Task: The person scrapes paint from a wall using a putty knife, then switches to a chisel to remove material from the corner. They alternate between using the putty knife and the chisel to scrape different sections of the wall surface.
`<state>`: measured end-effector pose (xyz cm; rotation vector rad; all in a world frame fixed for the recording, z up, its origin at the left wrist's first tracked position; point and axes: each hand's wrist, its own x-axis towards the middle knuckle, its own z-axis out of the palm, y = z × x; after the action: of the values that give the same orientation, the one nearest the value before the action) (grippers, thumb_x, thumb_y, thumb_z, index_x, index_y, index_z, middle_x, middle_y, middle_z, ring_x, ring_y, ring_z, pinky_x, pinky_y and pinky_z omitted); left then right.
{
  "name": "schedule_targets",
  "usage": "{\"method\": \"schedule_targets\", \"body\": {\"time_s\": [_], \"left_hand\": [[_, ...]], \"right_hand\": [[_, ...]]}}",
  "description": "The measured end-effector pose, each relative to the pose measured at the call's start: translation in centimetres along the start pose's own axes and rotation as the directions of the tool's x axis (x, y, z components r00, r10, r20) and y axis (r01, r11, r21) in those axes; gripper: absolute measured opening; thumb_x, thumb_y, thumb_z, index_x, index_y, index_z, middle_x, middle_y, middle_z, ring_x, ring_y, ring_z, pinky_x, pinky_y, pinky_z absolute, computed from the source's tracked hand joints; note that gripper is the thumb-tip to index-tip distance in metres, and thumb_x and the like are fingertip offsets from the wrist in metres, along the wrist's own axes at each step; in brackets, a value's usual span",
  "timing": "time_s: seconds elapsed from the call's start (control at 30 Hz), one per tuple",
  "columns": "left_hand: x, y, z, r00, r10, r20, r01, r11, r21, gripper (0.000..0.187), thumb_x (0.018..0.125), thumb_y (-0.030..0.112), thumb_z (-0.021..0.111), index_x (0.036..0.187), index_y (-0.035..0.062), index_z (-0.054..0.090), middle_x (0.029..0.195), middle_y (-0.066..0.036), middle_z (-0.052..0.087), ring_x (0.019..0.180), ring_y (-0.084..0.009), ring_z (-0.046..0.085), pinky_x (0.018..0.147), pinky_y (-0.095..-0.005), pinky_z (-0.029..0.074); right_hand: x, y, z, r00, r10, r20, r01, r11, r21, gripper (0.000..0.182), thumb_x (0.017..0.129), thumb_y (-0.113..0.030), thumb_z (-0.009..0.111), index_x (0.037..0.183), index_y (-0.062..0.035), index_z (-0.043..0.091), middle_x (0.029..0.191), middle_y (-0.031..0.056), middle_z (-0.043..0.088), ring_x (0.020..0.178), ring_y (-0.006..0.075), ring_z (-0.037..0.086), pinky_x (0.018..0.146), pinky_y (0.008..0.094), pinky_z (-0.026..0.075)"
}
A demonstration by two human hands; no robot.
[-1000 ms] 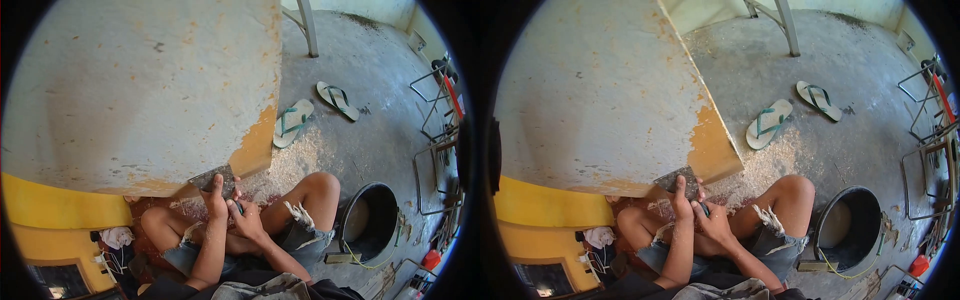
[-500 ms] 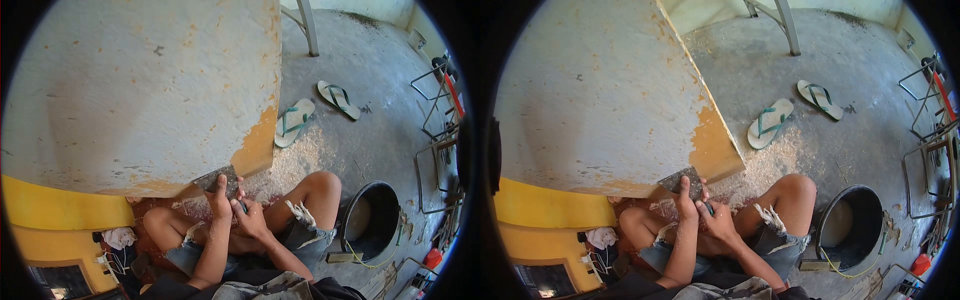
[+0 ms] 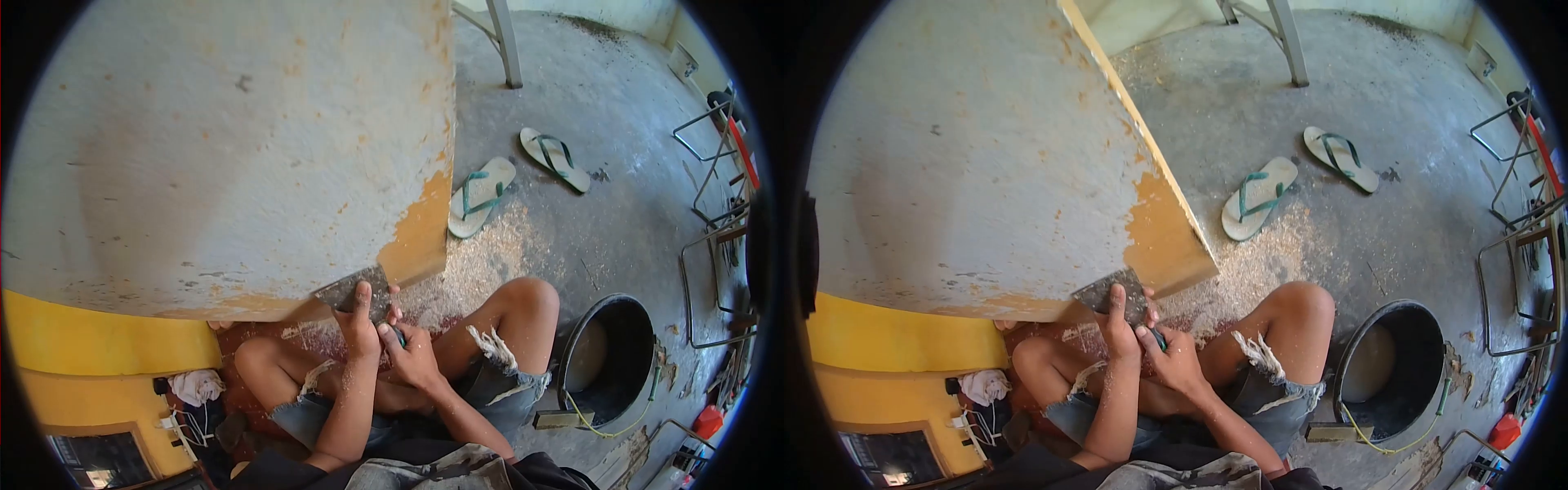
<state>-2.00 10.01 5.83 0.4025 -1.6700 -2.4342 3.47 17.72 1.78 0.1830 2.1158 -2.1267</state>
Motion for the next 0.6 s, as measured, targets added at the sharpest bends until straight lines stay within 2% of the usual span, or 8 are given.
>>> {"method": "schedule_targets", "body": {"time_s": [0.07, 0.13, 0.17, 0.27, 0.37, 0.47, 0.6], "left_hand": [[0.5, 0.1, 0.2, 0.997, 0.055, 0.057, -0.053, 0.998, -0.044, 0.036, 0.097, 0.034, 0.060, 0.095, -0.0023, 0.057, 0.076, -0.014, 0.064, 0.047, -0.0181, 0.055, 0.040, -0.0277, 0.043], [0.3, 0.4, -0.1, 0.998, -0.030, 0.054, 0.032, 0.998, -0.049, 0.035, 0.097, 0.034, 0.061, 0.098, -0.0013, 0.056, 0.077, -0.014, 0.064, 0.047, -0.0186, 0.055, 0.040, -0.0278, 0.043], [0.2, 0.3, -0.1, 0.999, -0.029, 0.041, 0.030, 0.999, -0.043, 0.036, 0.097, 0.034, 0.061, 0.098, -0.0014, 0.056, 0.076, -0.015, 0.064, 0.047, -0.0190, 0.055, 0.040, -0.0280, 0.043], [-0.1, 0.1, 0.3, 1.000, -0.009, -0.017, 0.009, 1.000, -0.025, 0.037, 0.096, 0.034, 0.062, 0.095, -0.0023, 0.058, 0.074, -0.014, 0.064, 0.047, -0.0189, 0.055, 0.040, -0.0279, 0.043], [0.3, 0.9, 0.6, 0.999, 0.000, 0.033, 0.002, 0.999, -0.050, 0.036, 0.096, 0.034, 0.062, 0.095, -0.0021, 0.058, 0.076, -0.014, 0.064, 0.048, -0.0193, 0.056, 0.041, -0.0283, 0.043], [0.0, 0.1, -0.3, 0.998, -0.058, 0.033, 0.060, 0.996, -0.063, 0.036, 0.097, 0.035, 0.061, 0.096, -0.0013, 0.057, 0.077, -0.015, 0.064, 0.048, -0.0199, 0.056, 0.041, -0.0288, 0.044], [0.2, 1.1, 0.8, 0.999, 0.015, 0.032, -0.014, 1.000, -0.026, 0.037, 0.098, 0.034, 0.060, 0.092, -0.0021, 0.057, 0.076, -0.014, 0.064, 0.049, -0.0195, 0.056, 0.041, -0.0282, 0.042]], "right_hand": [[0.3, -0.3, -0.3, 1.000, 0.007, 0.011, -0.007, 1.000, -0.013, 0.042, 0.097, -0.032, 0.060, 0.082, 0.0066, 0.065, 0.054, 0.0123, 0.053, 0.054, 0.0109, 0.048, 0.052, 0.0355, 0.043], [0.1, -0.8, -0.4, 1.000, -0.006, 0.008, 0.006, 1.000, -0.027, 0.043, 0.097, -0.033, 0.060, 0.081, 0.0064, 0.065, 0.054, 0.0125, 0.054, 0.054, 0.0110, 0.048, 0.052, 0.0358, 0.043], [-0.1, -1.9, -0.6, 0.999, 0.029, 0.015, -0.029, 0.999, 0.045, 0.043, 0.097, -0.034, 0.060, 0.082, 0.0064, 0.065, 0.054, 0.0132, 0.054, 0.054, 0.0114, 0.048, 0.052, 0.0362, 0.043], [0.0, 0.7, -0.2, 1.000, 0.009, 0.028, -0.009, 1.000, 0.003, 0.043, 0.097, -0.034, 0.060, 0.083, 0.0065, 0.065, 0.054, 0.0140, 0.053, 0.054, 0.0116, 0.048, 0.052, 0.0361, 0.043], [0.3, -1.0, -0.4, 1.000, -0.027, -0.002, 0.027, 0.999, 0.023, 0.043, 0.097, -0.034, 0.061, 0.082, 0.0065, 0.065, 0.054, 0.0151, 0.052, 0.054, 0.0116, 0.047, 0.053, 0.0360, 0.043], [0.0, -0.5, -0.5, 0.999, 0.031, 0.025, -0.031, 0.999, 0.006, 0.044, 0.096, -0.034, 0.061, 0.081, 0.0070, 0.064, 0.054, 0.0156, 0.051, 0.054, 0.0123, 0.045, 0.053, 0.0355, 0.042], [0.4, 0.2, -0.1, 0.999, -0.042, -0.010, 0.042, 0.998, 0.043, 0.041, 0.096, -0.032, 0.061, 0.083, 0.0063, 0.065, 0.054, 0.0158, 0.049, 0.053, 0.0130, 0.042, 0.052, 0.0361, 0.040]]}}
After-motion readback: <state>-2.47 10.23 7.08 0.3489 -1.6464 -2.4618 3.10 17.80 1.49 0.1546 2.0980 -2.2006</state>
